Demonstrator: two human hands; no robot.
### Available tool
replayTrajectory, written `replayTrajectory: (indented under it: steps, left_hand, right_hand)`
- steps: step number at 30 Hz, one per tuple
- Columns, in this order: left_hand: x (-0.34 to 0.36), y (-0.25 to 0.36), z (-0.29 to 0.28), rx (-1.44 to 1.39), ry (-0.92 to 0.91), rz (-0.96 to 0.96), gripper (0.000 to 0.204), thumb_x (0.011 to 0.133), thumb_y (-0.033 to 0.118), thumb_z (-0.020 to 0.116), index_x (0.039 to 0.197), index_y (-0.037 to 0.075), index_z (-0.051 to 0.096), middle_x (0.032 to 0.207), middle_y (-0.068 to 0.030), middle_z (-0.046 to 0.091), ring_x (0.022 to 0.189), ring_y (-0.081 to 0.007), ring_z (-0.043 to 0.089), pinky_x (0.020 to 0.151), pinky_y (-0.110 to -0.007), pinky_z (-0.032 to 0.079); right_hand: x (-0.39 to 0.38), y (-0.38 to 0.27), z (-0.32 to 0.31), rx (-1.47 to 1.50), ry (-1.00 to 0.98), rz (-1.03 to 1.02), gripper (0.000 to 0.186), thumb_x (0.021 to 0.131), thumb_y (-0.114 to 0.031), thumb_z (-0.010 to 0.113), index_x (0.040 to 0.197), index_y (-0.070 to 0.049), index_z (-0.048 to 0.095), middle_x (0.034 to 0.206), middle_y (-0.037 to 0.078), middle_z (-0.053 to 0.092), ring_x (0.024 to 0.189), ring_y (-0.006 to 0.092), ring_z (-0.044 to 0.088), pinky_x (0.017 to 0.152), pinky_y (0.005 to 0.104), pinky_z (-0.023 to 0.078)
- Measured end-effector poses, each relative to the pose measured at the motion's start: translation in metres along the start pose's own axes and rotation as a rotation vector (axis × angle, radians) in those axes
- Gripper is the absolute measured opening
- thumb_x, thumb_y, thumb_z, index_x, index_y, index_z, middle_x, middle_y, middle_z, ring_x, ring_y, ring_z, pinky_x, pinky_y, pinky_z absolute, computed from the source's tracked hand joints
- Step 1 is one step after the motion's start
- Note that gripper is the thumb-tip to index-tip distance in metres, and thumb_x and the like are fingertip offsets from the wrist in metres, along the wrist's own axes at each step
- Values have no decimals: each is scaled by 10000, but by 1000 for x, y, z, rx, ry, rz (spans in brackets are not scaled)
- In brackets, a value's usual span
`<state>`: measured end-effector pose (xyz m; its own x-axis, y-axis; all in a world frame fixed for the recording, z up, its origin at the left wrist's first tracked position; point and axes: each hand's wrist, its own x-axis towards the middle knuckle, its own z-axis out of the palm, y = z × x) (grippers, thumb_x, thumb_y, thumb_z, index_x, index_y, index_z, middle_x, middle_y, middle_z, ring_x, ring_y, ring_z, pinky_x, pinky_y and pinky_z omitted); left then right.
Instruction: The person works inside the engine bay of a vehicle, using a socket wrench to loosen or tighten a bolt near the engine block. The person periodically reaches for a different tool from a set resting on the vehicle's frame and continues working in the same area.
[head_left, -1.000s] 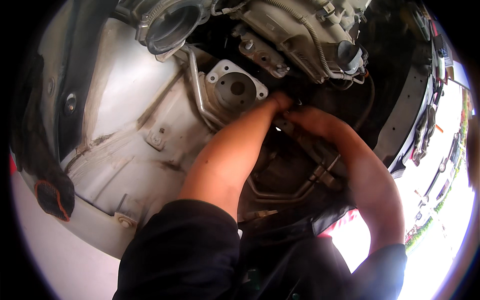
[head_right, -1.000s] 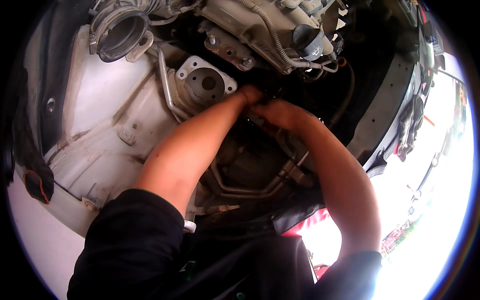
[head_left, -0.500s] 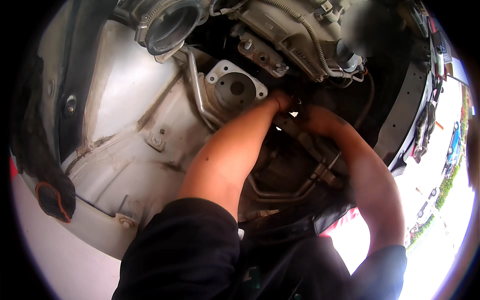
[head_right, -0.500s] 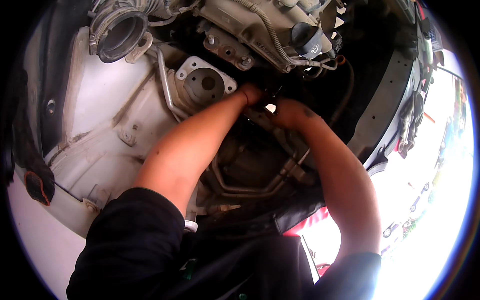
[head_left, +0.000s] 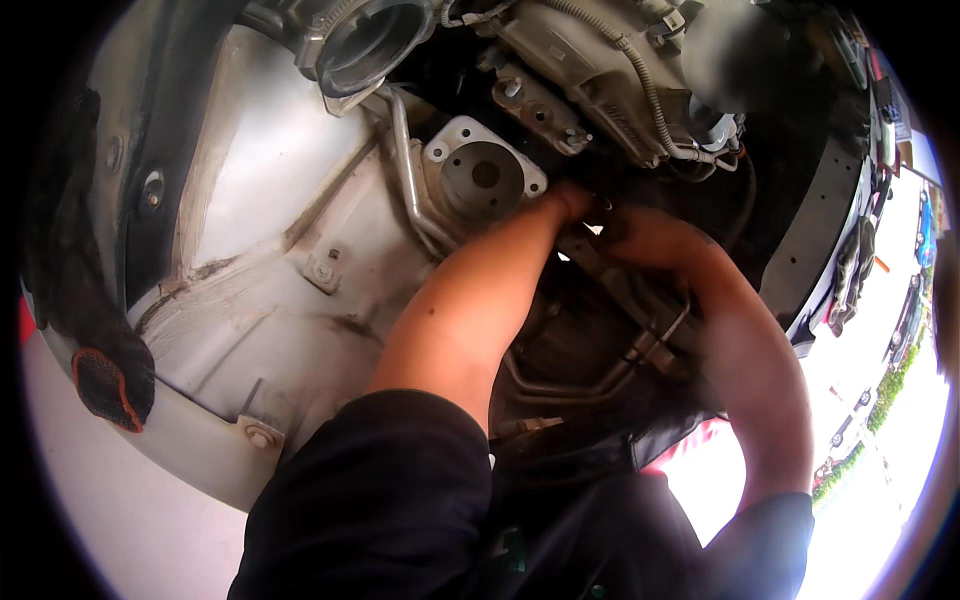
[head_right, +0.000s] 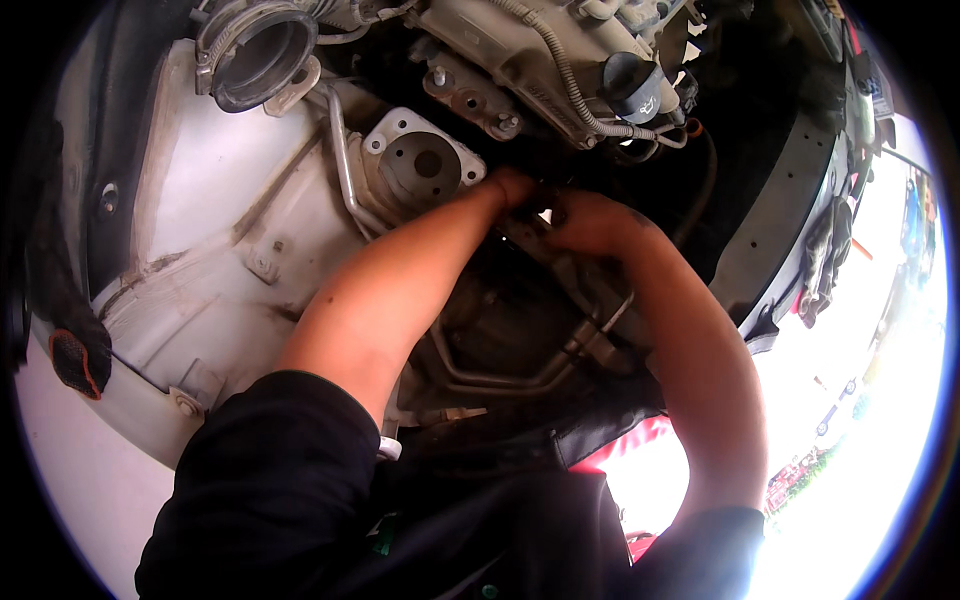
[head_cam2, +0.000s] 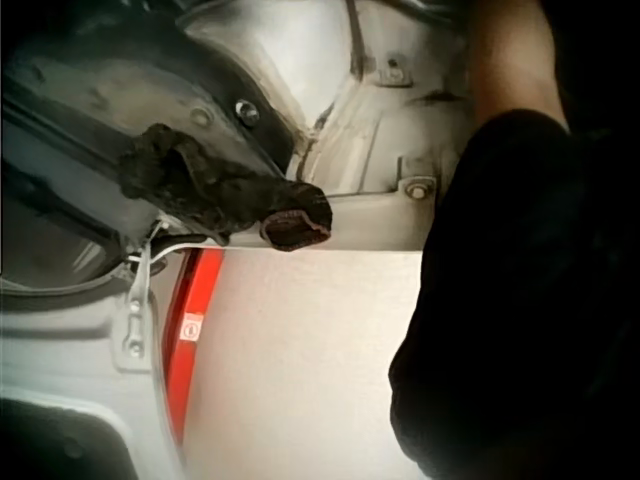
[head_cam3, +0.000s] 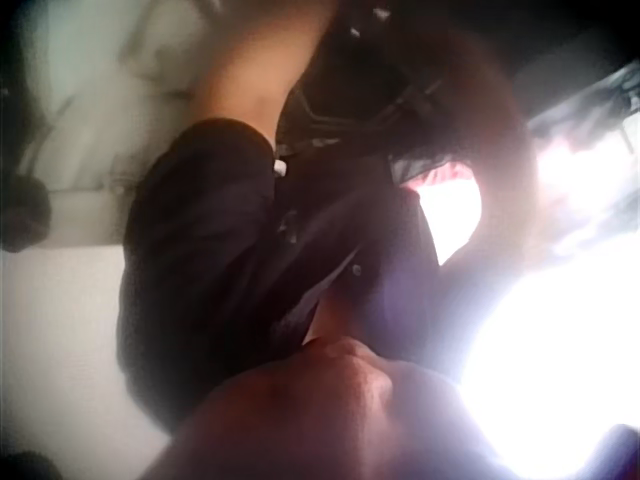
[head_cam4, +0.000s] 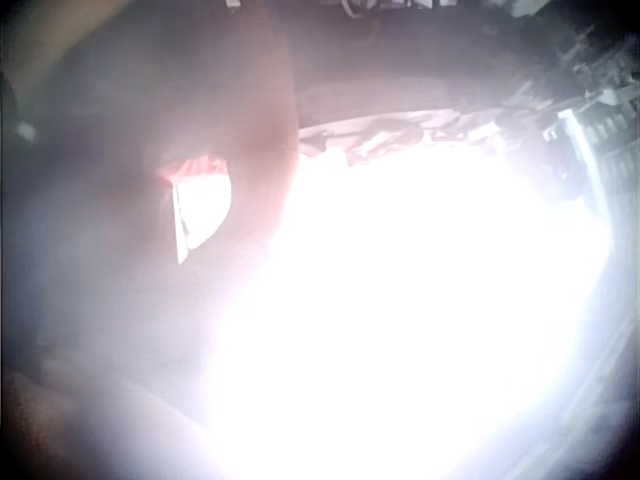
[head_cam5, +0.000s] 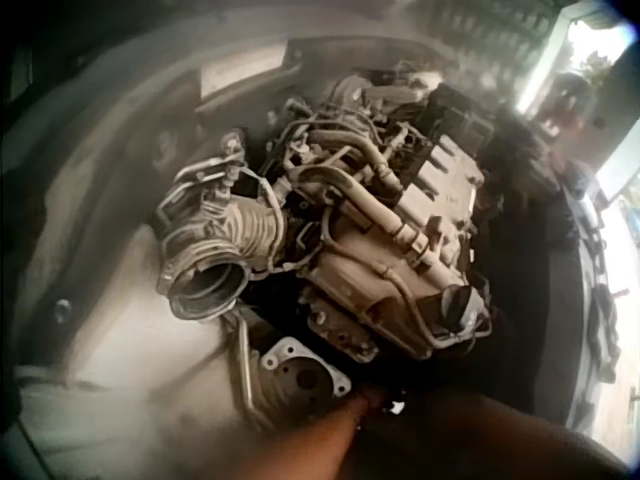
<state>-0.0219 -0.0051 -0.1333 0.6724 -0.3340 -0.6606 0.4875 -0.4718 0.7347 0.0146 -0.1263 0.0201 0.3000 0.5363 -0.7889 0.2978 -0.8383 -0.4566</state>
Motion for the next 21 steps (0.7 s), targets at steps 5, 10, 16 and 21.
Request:
replayTrajectory:
  steps: [5,10,16,21]
  left_hand:
    - [11,-34,4,85,32,133,334,770,312,584,935,28,642,931,-108,637,812,-183,601,714,-329,480]
    - [-5,13,4,-456,-35,-128,253,755,234,614,908,35,647,896,-106,630,800,-217,603,637,-357,504]
    - [47,-69,31,-282,108,305,246,754,210,621,938,48,634,919,-106,623,773,-212,598,632,-359,509]
    - [50,-53,32,-122,68,227,235,751,205,614,937,64,635,924,-98,621,783,-199,593,646,-354,497]
  right_hand:
    - [9,-20,2,-222,-88,42,419,756,-358,575,1059,-69,556,957,184,608,885,327,585,772,397,458]
    - [-5,-43,-17,526,-26,298,389,777,-340,549,1095,-117,546,992,164,603,873,331,589,762,394,467]
    - [1,-34,-10,-280,-156,210,396,777,-339,547,1079,-84,553,1008,176,595,862,330,594,755,396,470]
    - [11,-5,17,-175,34,56,400,791,-349,553,1024,-24,561,908,185,612,813,321,602,725,407,467]
